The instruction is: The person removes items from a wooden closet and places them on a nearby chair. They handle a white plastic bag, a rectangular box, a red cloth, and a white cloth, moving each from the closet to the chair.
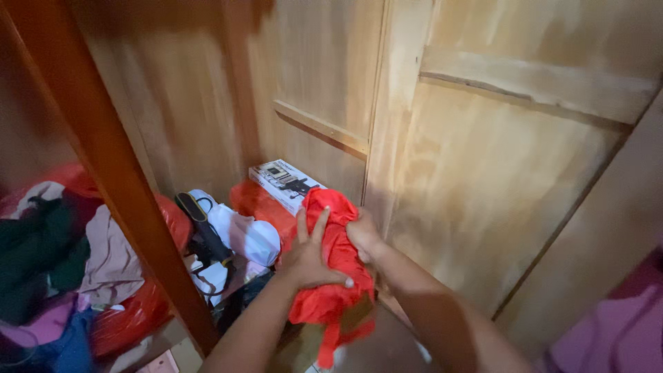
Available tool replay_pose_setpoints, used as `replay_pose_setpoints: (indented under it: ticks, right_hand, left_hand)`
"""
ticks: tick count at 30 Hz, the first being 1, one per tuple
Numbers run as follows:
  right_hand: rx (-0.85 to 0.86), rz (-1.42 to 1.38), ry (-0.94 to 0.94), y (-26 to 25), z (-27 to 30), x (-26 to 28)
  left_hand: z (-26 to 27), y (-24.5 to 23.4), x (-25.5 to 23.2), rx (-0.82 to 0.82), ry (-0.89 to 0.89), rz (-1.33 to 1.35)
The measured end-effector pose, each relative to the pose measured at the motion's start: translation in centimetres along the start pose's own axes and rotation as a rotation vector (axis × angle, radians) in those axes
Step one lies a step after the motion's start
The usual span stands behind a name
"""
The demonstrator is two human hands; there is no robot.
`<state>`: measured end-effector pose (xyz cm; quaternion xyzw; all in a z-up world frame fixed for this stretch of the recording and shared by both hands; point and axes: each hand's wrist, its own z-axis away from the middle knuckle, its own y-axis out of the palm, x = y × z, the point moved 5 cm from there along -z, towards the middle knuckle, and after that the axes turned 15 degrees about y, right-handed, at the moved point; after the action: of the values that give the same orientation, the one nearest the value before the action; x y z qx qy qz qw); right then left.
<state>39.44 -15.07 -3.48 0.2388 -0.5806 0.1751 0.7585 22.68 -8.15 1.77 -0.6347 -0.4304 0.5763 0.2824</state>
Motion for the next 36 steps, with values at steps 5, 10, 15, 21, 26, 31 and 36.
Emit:
replay_pose_setpoints:
  ticks: [5,10,15,21,26,31,36]
  right_hand:
    - [0.164,-0.122,0.067,1.3,0.6,1.9]
    - [0.191,0.03,-0.021,2.1,-0.8,5.1]
    - [0.119,0.142,-0.197,2.1,-4.9,6.4]
    - [-0.114,0.689,-0.417,1.7,-9.7,7.0]
    - [-0.138,0.786,-0.389,2.4,-10.4,6.4]
    - [-0.189,0.776,-0.285,3.2,-11.2,6.7]
    - [-0.226,0.741,-0.329,4.2,-12.6,6.8]
  left_hand:
    - [-2.1,-0.9,1.6,-0.268,0.158,0.005]
    - [-4.6,-3.8,4.8,-0.626,0.376,0.035]
    - [-8.1,-6.9,7.8,-0.742,0.341,0.061]
    - [-11.4,-8.6,9.5,-0.895,0.341,0.161]
    - [-14.0,-8.8,10.8,-0.902,0.298,0.122]
    - [-15.8,-9.3,11.8,-0.888,0.253,0.118]
    - [-17.0,-10.7,13.0,-0.889,0.253,0.173]
